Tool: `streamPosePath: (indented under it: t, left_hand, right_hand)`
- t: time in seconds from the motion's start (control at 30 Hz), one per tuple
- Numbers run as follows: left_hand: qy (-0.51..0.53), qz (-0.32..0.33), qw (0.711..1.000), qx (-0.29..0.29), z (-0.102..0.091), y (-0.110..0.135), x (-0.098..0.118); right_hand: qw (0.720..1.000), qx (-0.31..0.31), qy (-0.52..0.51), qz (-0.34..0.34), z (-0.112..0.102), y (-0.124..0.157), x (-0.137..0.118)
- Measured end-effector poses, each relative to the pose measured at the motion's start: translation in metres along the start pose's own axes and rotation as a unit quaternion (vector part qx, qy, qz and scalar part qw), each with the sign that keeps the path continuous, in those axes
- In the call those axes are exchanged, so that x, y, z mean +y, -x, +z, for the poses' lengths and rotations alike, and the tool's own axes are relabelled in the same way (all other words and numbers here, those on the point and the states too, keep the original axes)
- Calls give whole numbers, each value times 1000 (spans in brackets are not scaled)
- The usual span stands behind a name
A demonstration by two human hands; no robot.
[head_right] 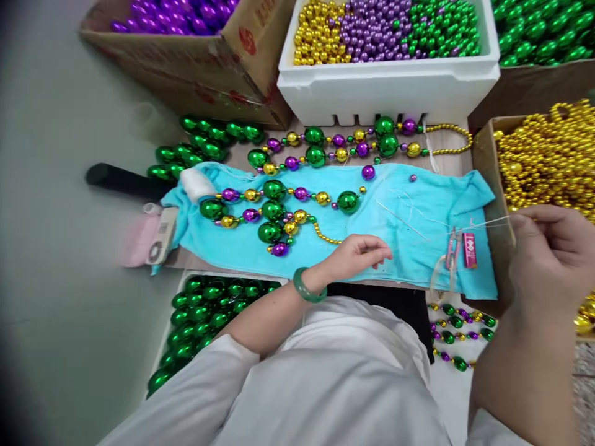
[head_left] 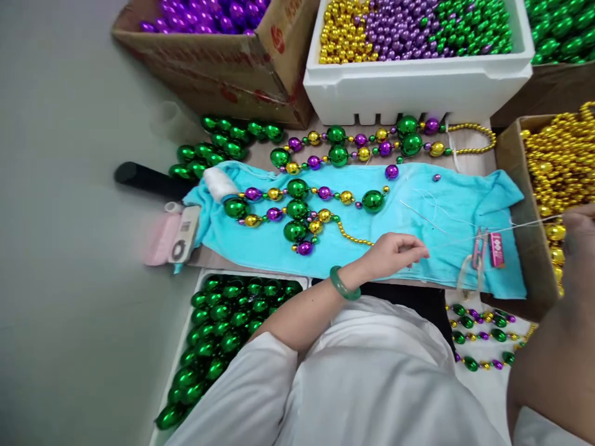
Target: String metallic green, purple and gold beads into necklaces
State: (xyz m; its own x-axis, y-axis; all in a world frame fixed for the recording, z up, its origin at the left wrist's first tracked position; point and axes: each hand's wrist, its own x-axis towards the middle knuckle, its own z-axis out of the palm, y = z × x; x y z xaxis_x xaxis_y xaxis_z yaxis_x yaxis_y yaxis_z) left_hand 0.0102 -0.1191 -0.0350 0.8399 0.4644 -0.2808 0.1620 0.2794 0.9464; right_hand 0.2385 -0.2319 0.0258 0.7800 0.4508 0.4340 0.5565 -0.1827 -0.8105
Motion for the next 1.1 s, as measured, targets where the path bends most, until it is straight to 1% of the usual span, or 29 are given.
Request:
streamPosePath:
  t: [0.03, 0.07, 0.1, 0.13, 0.17, 0.2, 0.23, 0.27, 0.3, 0.33, 0.37, 0.47, 0.57, 0.63, 0.7, 0.77, 0.83, 0.87, 0.9, 0.93, 0.97, 1.0, 1.03, 1.07, 1.1]
  left_hand:
    - [-7, -7, 1000, 6, -2, 2, 2]
    - [-16, -13, 1000, 16, -4, 4, 5]
    - [-26, -19, 999, 29, -8, 6, 7]
    - [-37, -22, 998, 46, -12, 7, 10]
    - [-44, -21, 997, 68, -17, 8, 13]
    - [-46, -16, 995, 92, -24, 8, 15]
    - [-41, -7, 992, 122, -31, 8, 17]
    - [-29, 2, 988, 152, -40, 8, 19]
    - [-14, 12, 983, 183, -48, 8, 21]
    - [3, 21, 977, 211, -57, 8, 22]
    - [17, 29, 971, 236, -65, 8, 24]
    - [49, 40, 955, 290, -83, 10, 25]
    - [61, 39, 945, 320, -89, 13, 21]
    - [56, 39, 943, 327, -92, 15, 15]
    - [11, 40, 940, 339, -96, 18, 9]
    - [-114, 36, 928, 352, -99, 20, 4]
    - [-278, 47, 892, 352, -96, 22, 2]
    - [-342, 62, 871, 347, -91, 21, 3]
    - [-379, 80, 859, 336, -82, 20, 5]
    - [-384, 103, 859, 324, -70, 17, 7]
    - [-357, 121, 874, 306, -55, 13, 10]
    - [-305, 132, 901, 279, -40, 8, 13]
    - [-234, 135, 934, 233, -24, 2, 16]
    - [-153, 121, 966, 169, -9, -5, 18]
    - [-75, 91, 988, 100, 2, -12, 18]
  right_hand:
    - [999, 34, -22, -9, 3, -1, -3]
    - [998, 51, -42, -7, 5, -3, -4]
    - [998, 38, -54, 12, 5, -6, -5]
    - [997, -8, -55, 48, 3, -9, -3]
    - [992, -76, -47, 91, 1, -14, -1]
    - [977, -159, -32, 136, -3, -20, 4]
    - [955, -241, -13, 175, -7, -26, 10]
    - [929, -309, 6, 206, -11, -32, 18]
    - [907, -353, 22, 228, -15, -38, 26]
    - [893, -378, 31, 241, -19, -43, 35]
    - [887, -388, 35, 249, -22, -48, 43]
    - [884, -387, 19, 261, -27, -56, 63]
    - [879, -386, -14, 278, -29, -59, 72]
    - [883, -373, -32, 284, -29, -59, 73]
    - [889, -359, -45, 281, -30, -58, 71]
    - [889, -363, -56, 273, -30, -53, 64]
    - [881, -389, -69, 260, -26, -44, 51]
    - [874, -407, -75, 253, -22, -38, 44]
    - [866, -428, -78, 248, -16, -32, 35]
    - [856, -449, -81, 243, -10, -25, 26]
    - [847, -468, -83, 239, -3, -18, 17]
    - [839, -485, -83, 233, 4, -12, 8]
    - [833, -498, -84, 226, 11, -7, 1]
    - [830, -507, -87, 215, 17, -2, -5]
    - [831, -511, -89, 201, 22, 2, -10]
